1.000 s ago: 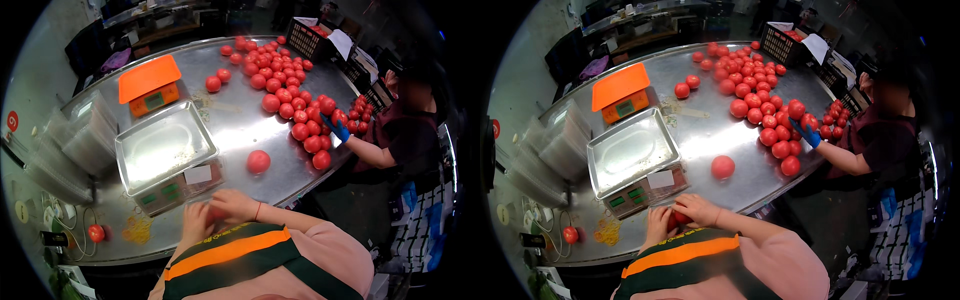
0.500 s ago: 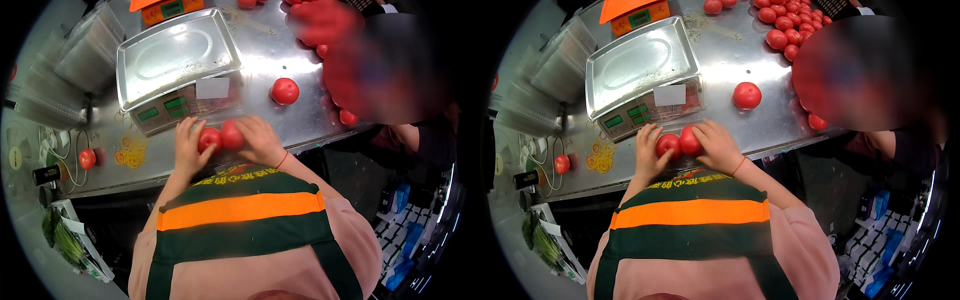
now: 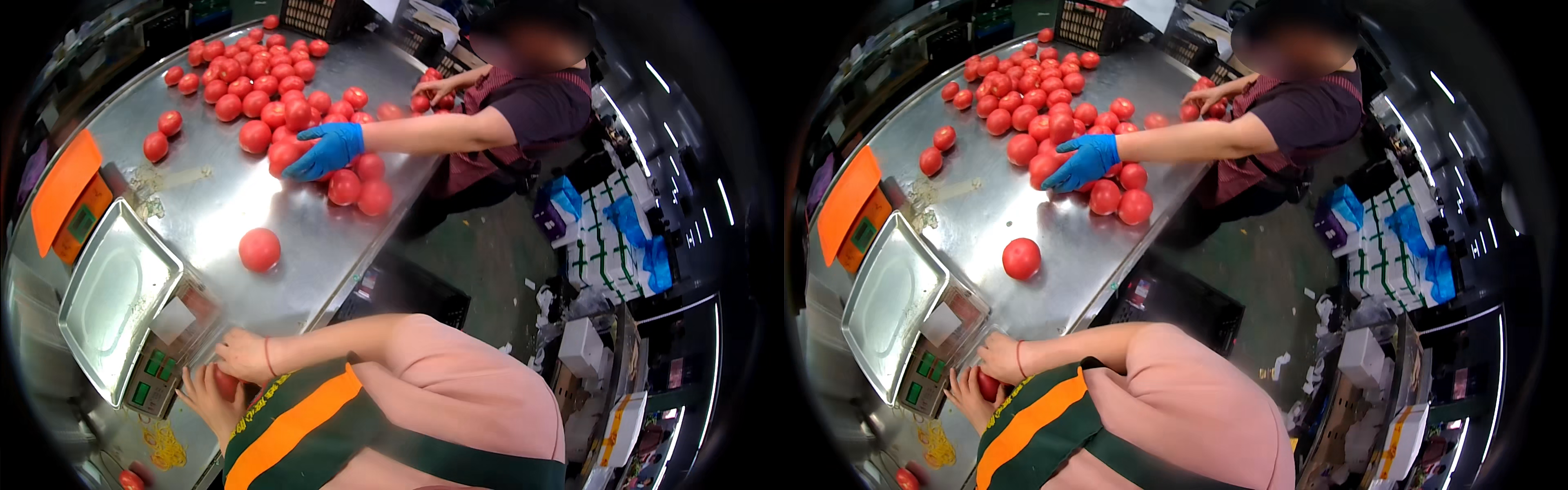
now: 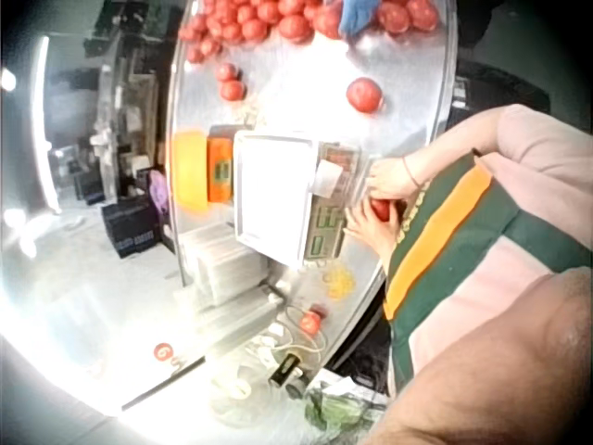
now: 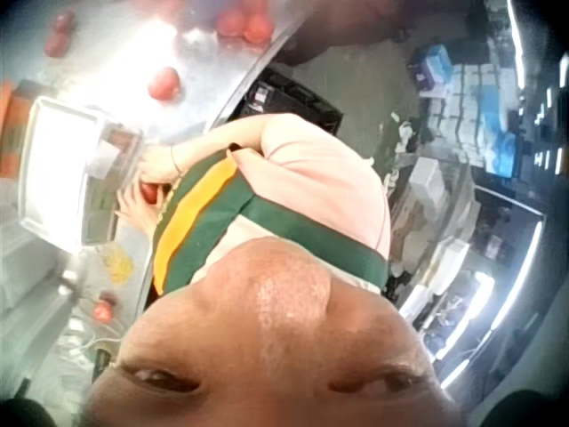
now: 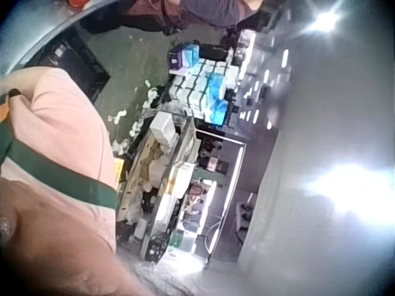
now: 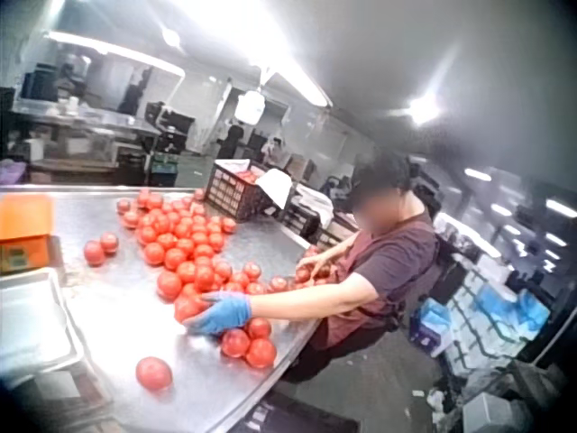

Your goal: The person repeatedly picks up two tomatoes from a large pile on a stainless steel table, places them into a clear plastic clamshell container, and sets the filled container aside. The process is repeated continuously throughout the clip.

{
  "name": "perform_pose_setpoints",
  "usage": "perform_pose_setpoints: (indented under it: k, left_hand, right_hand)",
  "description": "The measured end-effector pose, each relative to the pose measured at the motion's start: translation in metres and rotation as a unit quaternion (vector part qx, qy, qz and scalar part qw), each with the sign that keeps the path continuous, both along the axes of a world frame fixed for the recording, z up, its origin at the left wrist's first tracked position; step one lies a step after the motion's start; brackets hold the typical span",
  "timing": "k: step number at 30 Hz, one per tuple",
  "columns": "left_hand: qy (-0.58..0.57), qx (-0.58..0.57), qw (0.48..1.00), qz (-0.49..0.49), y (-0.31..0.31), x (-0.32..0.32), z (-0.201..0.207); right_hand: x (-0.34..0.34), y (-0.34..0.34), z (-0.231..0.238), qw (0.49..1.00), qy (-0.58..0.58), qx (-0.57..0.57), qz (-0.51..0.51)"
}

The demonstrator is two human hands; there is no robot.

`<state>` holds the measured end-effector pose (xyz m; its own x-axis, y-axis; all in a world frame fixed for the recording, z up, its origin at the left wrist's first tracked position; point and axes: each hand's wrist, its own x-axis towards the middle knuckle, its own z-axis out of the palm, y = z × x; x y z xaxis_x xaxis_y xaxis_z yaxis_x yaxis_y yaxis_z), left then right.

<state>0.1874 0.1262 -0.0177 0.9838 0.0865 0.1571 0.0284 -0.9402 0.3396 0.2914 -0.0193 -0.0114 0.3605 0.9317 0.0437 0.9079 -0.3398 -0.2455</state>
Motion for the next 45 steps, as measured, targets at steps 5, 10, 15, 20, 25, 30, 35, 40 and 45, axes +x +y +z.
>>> perform_pose_setpoints:
  k: [5,10,15,20,25,30,35,40,45]
  left_hand:
    - [-0.012,-0.022,1.0,0.004,0.009,-0.003,-0.005]
    - [-0.053,-0.017,0.994,-0.094,0.022,-0.005,-0.009]
    - [-0.029,0.039,0.995,-0.085,-0.005,0.02,0.002]
    - [-0.061,-0.063,0.995,-0.052,-0.008,0.024,-0.005]
    - [-0.011,-0.173,0.985,-0.002,-0.001,0.023,-0.015]
    - [-0.008,-0.151,0.989,-0.002,-0.002,0.029,-0.022]
    - [0.028,-0.049,0.991,-0.121,-0.001,0.03,0.014]
    - [-0.031,-0.112,0.989,-0.091,0.002,0.021,0.019]
    - [-0.113,0.039,0.989,-0.082,0.011,0.017,0.02]
  right_hand:
    - [0.012,0.001,0.019,0.995,0.089,-0.031,0.02]
    - [0.009,-0.021,-0.003,0.976,0.052,0.213,-0.002]
    - [0.02,-0.02,0.004,0.974,0.133,0.174,0.057]
    - [0.031,-0.022,0.03,0.896,0.384,0.216,0.053]
    - [0.02,-0.026,0.028,0.587,0.763,0.271,-0.002]
    - [0.008,-0.024,0.014,0.503,0.81,0.294,-0.057]
    - [0.013,-0.032,0.024,0.776,0.566,0.266,-0.082]
    - [0.011,-0.023,0.036,0.918,0.354,0.173,-0.056]
    - [0.006,0.001,0.046,0.969,0.236,0.018,-0.066]
